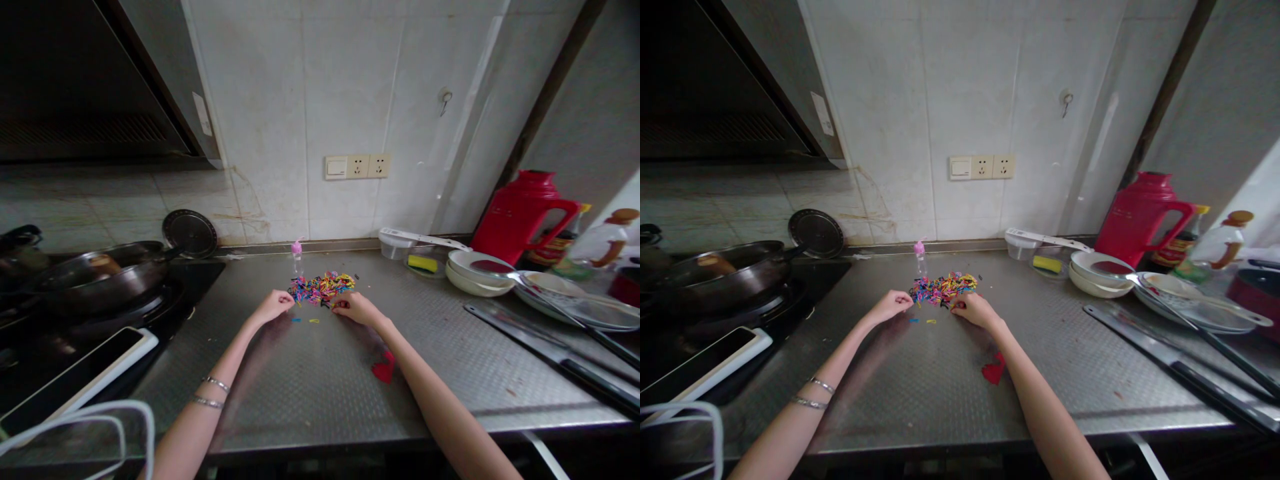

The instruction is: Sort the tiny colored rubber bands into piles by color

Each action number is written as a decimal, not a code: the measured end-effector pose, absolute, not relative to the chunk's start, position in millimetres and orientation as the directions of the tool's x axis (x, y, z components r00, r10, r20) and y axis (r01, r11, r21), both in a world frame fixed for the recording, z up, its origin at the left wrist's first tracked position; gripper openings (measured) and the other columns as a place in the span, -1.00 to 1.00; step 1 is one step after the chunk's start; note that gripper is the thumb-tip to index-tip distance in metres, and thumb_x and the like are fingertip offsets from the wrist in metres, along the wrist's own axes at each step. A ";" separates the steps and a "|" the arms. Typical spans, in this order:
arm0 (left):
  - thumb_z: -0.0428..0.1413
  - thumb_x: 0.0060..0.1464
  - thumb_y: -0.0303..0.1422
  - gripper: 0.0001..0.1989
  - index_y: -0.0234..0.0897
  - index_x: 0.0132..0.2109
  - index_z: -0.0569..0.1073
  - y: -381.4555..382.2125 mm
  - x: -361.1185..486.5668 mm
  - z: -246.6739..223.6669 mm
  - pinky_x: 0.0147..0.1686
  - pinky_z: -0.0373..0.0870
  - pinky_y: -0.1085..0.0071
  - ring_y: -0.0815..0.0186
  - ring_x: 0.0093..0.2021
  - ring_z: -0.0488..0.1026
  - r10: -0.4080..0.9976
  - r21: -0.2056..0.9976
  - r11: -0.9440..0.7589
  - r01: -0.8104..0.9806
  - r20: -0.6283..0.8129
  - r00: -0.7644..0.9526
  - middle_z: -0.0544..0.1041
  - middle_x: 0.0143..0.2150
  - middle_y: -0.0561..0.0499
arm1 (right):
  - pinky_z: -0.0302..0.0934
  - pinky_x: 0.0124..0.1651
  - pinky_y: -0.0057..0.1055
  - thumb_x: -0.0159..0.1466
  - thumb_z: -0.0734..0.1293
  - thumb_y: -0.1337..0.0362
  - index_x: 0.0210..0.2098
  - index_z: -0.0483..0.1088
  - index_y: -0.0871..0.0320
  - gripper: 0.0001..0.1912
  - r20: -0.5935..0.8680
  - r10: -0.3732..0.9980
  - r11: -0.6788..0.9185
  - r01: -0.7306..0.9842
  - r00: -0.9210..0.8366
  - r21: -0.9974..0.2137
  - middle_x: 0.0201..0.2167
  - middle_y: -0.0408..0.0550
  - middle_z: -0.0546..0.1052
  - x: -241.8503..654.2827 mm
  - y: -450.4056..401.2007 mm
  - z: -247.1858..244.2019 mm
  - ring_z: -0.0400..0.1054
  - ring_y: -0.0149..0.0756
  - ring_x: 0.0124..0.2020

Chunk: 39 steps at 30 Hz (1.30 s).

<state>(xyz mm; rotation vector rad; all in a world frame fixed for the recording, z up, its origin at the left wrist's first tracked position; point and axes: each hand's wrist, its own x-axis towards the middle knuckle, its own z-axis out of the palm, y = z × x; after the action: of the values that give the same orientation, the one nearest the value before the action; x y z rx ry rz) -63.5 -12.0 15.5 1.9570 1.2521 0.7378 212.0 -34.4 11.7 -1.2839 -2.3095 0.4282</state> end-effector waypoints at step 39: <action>0.02 -0.16 -0.38 -0.79 -0.44 -0.39 0.46 -59.9 -37.7 13.6 -0.48 0.23 0.50 0.40 -0.54 0.34 0.914 0.811 -0.260 0.524 0.031 0.404 0.45 -0.56 0.00 | 0.07 -0.32 -0.53 0.21 0.14 0.23 -0.29 0.36 0.11 -0.80 0.081 0.928 0.372 0.898 -0.364 -0.234 -0.24 -0.05 0.42 188.2 -81.3 30.3 0.30 -0.33 -0.22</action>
<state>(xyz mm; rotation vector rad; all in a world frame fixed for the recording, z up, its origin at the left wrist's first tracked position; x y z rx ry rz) -37.7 -59.9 13.6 1.9197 1.2281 0.6662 188.2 -81.3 30.3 -1.6416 -2.4313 0.2213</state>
